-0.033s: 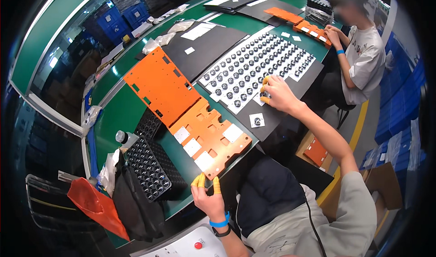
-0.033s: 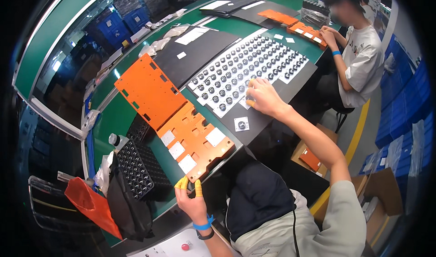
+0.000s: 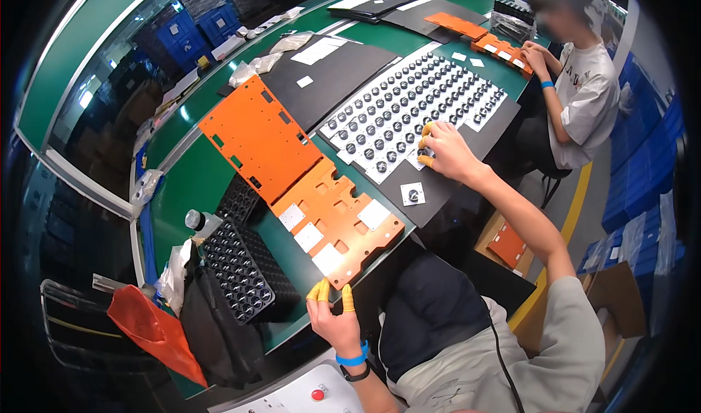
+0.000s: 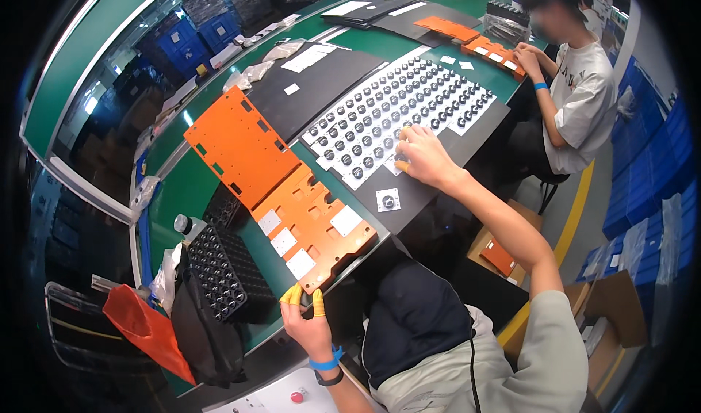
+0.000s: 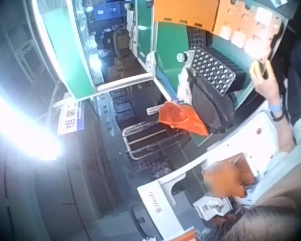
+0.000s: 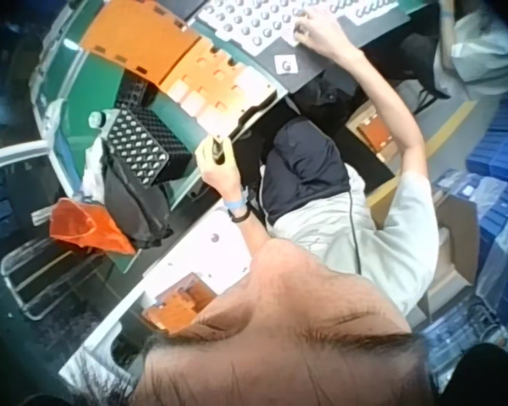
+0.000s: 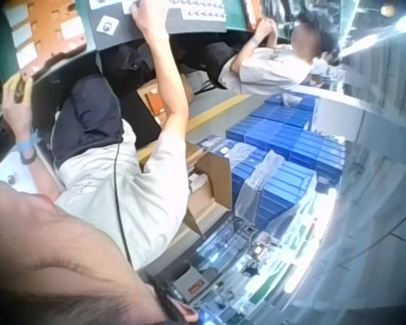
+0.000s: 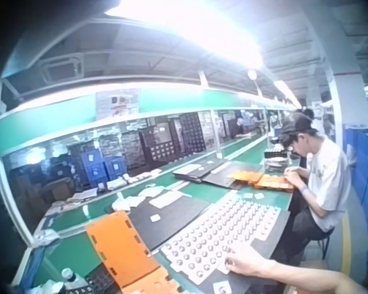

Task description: The person places small cylindrical components into slots on an orange plastic tray. They then move the tray to a machine labeled 'Oushi' and press a button to process it. The person repeats this process, handling the components and the tray with yellow finger cots.

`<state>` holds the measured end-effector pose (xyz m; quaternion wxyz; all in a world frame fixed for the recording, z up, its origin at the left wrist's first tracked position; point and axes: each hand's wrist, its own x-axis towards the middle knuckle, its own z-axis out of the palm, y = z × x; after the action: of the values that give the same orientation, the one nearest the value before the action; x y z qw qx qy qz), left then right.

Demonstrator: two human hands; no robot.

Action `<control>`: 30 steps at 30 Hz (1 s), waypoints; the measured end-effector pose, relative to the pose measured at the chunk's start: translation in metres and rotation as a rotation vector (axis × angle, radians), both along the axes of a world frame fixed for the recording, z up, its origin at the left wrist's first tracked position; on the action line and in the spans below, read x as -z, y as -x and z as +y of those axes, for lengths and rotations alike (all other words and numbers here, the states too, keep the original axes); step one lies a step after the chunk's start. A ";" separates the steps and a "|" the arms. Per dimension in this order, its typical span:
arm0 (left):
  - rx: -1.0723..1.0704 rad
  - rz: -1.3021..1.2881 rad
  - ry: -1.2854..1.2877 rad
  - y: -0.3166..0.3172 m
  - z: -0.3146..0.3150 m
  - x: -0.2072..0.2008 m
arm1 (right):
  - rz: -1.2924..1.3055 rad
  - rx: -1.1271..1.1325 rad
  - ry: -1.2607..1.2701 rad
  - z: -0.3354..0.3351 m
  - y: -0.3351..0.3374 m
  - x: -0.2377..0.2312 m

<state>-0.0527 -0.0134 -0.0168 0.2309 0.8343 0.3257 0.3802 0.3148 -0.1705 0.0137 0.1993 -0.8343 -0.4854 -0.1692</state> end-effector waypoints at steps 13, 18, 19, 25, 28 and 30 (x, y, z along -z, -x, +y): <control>-0.005 0.013 0.049 -0.001 -0.003 -0.002 | -0.133 0.070 -0.011 0.004 0.003 0.001; -0.004 -0.006 0.006 -0.001 -0.003 0.002 | -0.056 0.000 -0.103 0.004 0.044 -0.009; -0.015 0.009 0.014 0.000 -0.003 0.003 | -0.004 -0.007 -0.028 0.005 0.055 -0.010; -0.049 0.066 0.103 -0.001 -0.007 -0.007 | 0.093 -0.083 0.072 0.008 0.074 -0.008; -0.048 0.029 0.069 -0.001 -0.005 -0.003 | 0.036 -0.105 0.022 0.010 0.059 -0.012; -0.045 0.002 0.047 -0.004 -0.007 -0.001 | 0.043 -0.103 -0.033 0.012 0.042 -0.009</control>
<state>-0.0492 -0.0205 -0.0156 0.2414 0.8216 0.3533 0.3767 0.2725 -0.1582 0.0229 0.2322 -0.8081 -0.5205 -0.1487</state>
